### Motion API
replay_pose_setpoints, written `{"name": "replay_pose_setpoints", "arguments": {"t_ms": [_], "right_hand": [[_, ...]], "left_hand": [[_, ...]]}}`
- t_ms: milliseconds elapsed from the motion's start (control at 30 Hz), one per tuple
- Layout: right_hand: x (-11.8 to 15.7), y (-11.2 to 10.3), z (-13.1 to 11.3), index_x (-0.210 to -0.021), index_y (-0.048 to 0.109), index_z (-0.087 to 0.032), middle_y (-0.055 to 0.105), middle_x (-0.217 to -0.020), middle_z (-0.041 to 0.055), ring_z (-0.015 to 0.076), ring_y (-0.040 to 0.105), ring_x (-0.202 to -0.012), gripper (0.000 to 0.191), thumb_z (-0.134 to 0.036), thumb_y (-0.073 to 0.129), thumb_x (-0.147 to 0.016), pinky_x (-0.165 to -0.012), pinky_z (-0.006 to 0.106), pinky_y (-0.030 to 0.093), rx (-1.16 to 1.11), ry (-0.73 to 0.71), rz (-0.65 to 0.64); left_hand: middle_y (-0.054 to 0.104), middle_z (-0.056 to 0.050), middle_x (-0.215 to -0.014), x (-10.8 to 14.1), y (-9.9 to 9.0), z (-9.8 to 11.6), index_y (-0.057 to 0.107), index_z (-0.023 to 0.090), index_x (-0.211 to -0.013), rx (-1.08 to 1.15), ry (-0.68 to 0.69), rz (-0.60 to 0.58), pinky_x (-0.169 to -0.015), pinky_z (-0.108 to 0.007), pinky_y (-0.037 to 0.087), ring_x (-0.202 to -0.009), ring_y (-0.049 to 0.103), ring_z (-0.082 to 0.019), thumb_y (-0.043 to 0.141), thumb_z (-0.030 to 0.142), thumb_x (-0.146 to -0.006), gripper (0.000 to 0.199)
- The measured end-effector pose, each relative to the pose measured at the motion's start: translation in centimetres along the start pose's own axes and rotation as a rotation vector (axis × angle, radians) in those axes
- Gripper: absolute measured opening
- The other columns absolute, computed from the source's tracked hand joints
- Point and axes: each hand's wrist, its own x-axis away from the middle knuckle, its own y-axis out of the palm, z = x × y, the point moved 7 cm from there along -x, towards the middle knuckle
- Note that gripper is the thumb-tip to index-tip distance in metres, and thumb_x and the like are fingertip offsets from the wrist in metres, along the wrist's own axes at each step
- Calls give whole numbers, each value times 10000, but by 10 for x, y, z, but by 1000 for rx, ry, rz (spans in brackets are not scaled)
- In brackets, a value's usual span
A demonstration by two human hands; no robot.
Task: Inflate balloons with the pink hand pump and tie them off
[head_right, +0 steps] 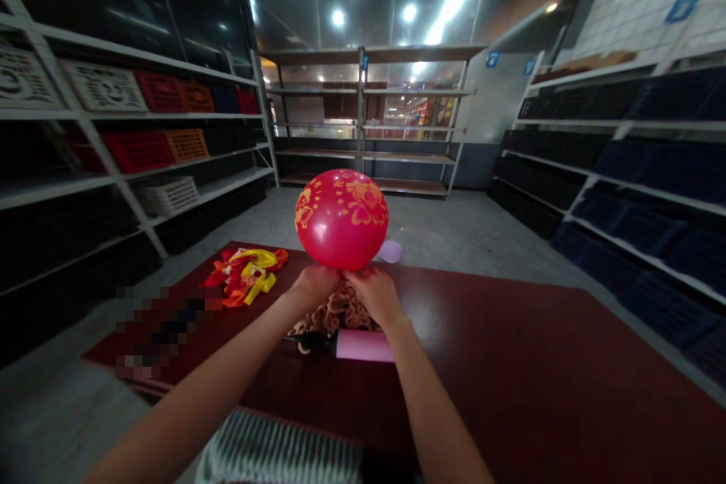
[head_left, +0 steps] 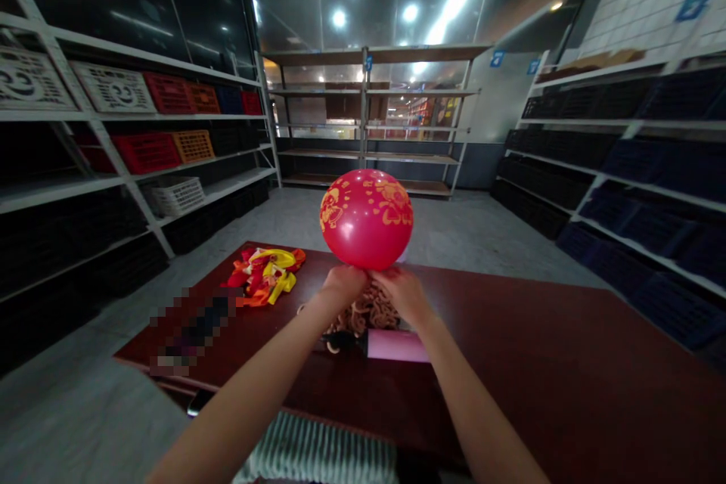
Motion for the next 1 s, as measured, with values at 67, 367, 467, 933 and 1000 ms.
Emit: {"name": "replay_pose_setpoints", "arguments": {"t_ms": [67,367,467,933,1000], "right_hand": [[-4,3,5,-1202,673,-355,755,-916,13,174,683,-833,292,-322,488,-978,-718,259,469,-90,13,-13],[-15,26,30,-1068,716,-273,609,-1192,67,175,648,-999,225,-316,536,-940,-899,339,515,-506,215,155],[-14,28,42,-1008,718,-253,558,-1155,78,182,623,-1019,197,-337,564,-921,-911,356,523,-635,249,199],[-8,21,47,-943,748,-260,701,-1016,59,189,646,-957,178,-309,584,-897,-863,354,509,-750,283,201],[-7,19,37,-971,756,-265,734,-943,36,173,674,-878,200,-325,578,-905,-809,318,517,-762,280,129]], "left_hand": [[718,-228,-903,-4,-3,-2,741,110,-865,-16,66,-5,-875,-461,529,-925,709,-329,555,124,-901,189],[702,-257,-944,-21,2,4,717,62,-978,-124,209,4,-825,-480,540,-916,700,-364,455,33,-906,274],[686,-255,-1064,-23,6,10,679,55,-1075,-40,287,31,-852,-478,525,-965,681,-355,425,28,-914,302],[666,-57,-699,-16,-4,0,663,147,-754,411,414,209,-632,-273,397,-643,594,-154,445,309,-1016,377],[649,-47,-654,-14,0,-8,647,149,-697,353,382,262,-603,-272,366,-616,584,-153,463,364,-1009,421]]}}
